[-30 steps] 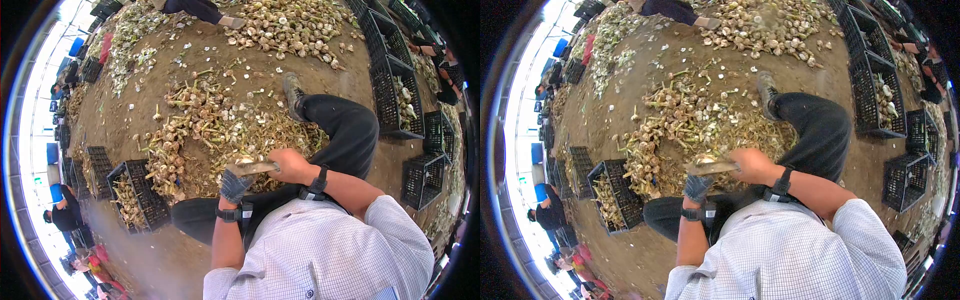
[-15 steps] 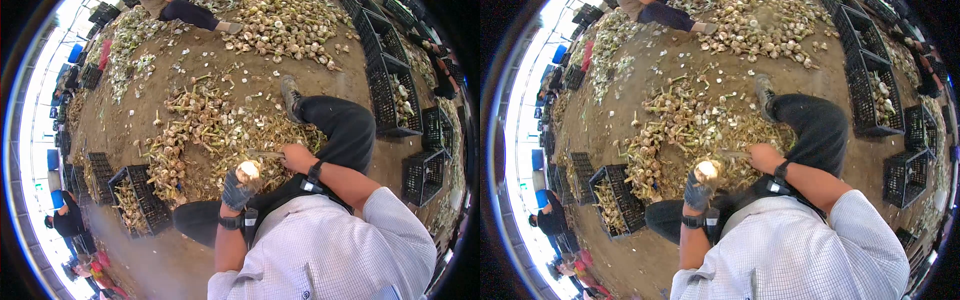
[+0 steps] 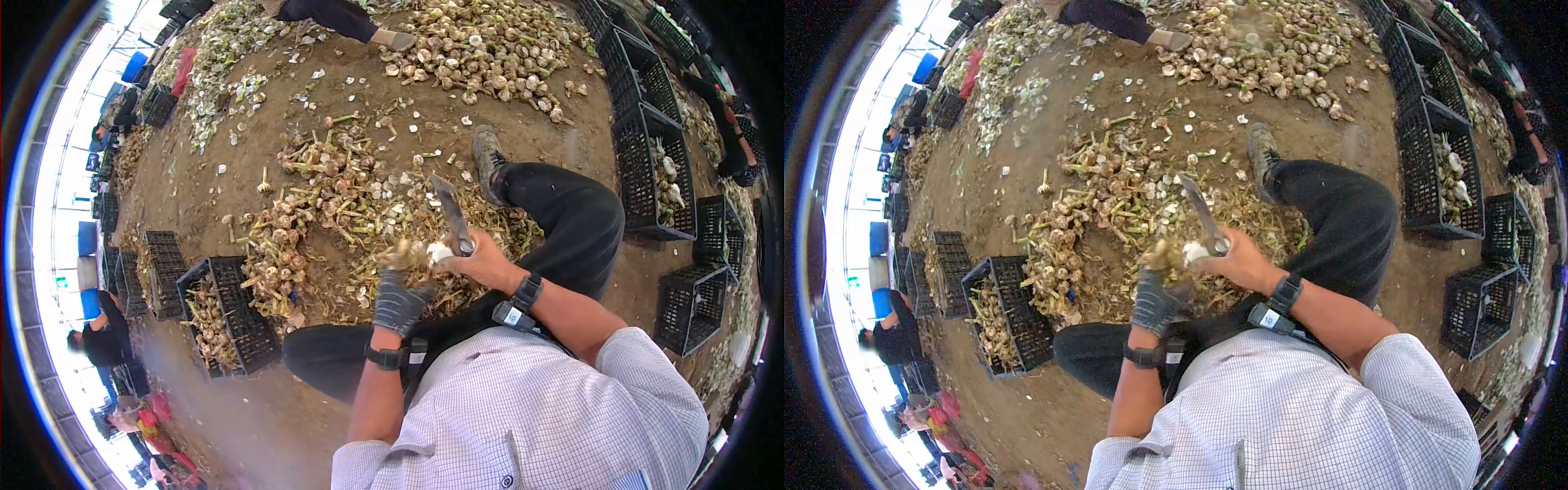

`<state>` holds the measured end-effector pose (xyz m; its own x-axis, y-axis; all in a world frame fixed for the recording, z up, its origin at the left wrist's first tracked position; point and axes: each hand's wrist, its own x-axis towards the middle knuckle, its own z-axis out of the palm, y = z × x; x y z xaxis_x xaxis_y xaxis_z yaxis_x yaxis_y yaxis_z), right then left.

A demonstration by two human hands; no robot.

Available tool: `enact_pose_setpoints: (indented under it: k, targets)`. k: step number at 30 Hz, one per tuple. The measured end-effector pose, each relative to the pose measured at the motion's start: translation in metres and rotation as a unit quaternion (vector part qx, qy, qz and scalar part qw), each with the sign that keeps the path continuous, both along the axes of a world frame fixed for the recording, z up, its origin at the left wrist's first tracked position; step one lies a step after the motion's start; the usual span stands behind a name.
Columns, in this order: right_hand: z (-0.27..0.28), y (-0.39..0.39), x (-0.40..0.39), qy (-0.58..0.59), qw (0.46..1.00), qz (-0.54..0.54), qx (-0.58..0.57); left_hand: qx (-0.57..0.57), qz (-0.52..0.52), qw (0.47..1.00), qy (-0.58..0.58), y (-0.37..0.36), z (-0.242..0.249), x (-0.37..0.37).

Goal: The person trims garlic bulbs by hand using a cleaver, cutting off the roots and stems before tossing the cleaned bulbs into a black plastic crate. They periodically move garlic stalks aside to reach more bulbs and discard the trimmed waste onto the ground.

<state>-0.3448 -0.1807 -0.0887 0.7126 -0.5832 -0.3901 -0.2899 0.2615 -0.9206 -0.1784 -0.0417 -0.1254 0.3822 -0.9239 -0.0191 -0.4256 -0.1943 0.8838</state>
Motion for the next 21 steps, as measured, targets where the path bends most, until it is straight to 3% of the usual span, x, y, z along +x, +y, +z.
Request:
enact_pose_setpoints:
  k: [1, 3, 4, 7, 9, 10, 11, 12, 13, 15, 18, 21]
  targets:
    - [0.003, -0.003, -0.001, 0.032, 0.999, -0.007, -0.039, 0.047, 0.058, 0.988, 0.134, 0.002, 0.003, 0.003]
    - [0.012, -0.002, 0.0, -0.013, 0.987, -0.024, -0.156, 0.138, 0.17, 0.895, 0.389, 0.009, 0.01, 0.01]
    - [0.011, 0.0, 0.002, -0.035, 0.978, -0.011, -0.206, 0.134, 0.114, 0.924, 0.339, 0.007, 0.015, 0.01]
    - [0.011, 0.008, 0.007, -0.053, 0.944, 0.047, -0.321, 0.128, 0.128, 0.754, 0.631, -0.011, 0.032, -0.001]
    - [-0.002, 0.015, 0.009, -0.083, 0.921, 0.07, -0.373, 0.113, 0.038, 0.874, 0.47, -0.012, 0.022, -0.002]
    - [0.004, 0.015, 0.009, -0.087, 0.924, 0.07, -0.367, 0.091, -0.058, 0.979, 0.176, -0.006, -0.003, 0.002]
    - [0.009, 0.013, 0.007, -0.069, 0.928, 0.067, -0.359, 0.059, -0.147, 0.978, -0.137, -0.003, -0.013, 0.003]
    - [0.013, 0.011, 0.004, -0.052, 0.933, 0.063, -0.351, 0.078, -0.081, 0.992, 0.053, 0.003, -0.022, 0.005]
    - [0.014, 0.01, 0.001, -0.034, 0.937, 0.06, -0.342, 0.094, -0.012, 0.966, 0.24, 0.007, -0.024, 0.006]
    - [-0.01, 0.007, -0.005, -0.001, 0.95, 0.056, -0.308, 0.103, 0.055, 0.903, 0.413, 0.016, -0.039, 0.012]
    - [-0.011, 0.004, -0.008, 0.03, 0.957, 0.06, -0.284, 0.092, 0.059, 0.9, 0.421, 0.03, -0.072, 0.017]
    - [-0.007, 0.004, -0.008, 0.015, 0.955, 0.074, -0.288, 0.074, 0.028, 0.919, 0.387, 0.028, -0.065, 0.012]
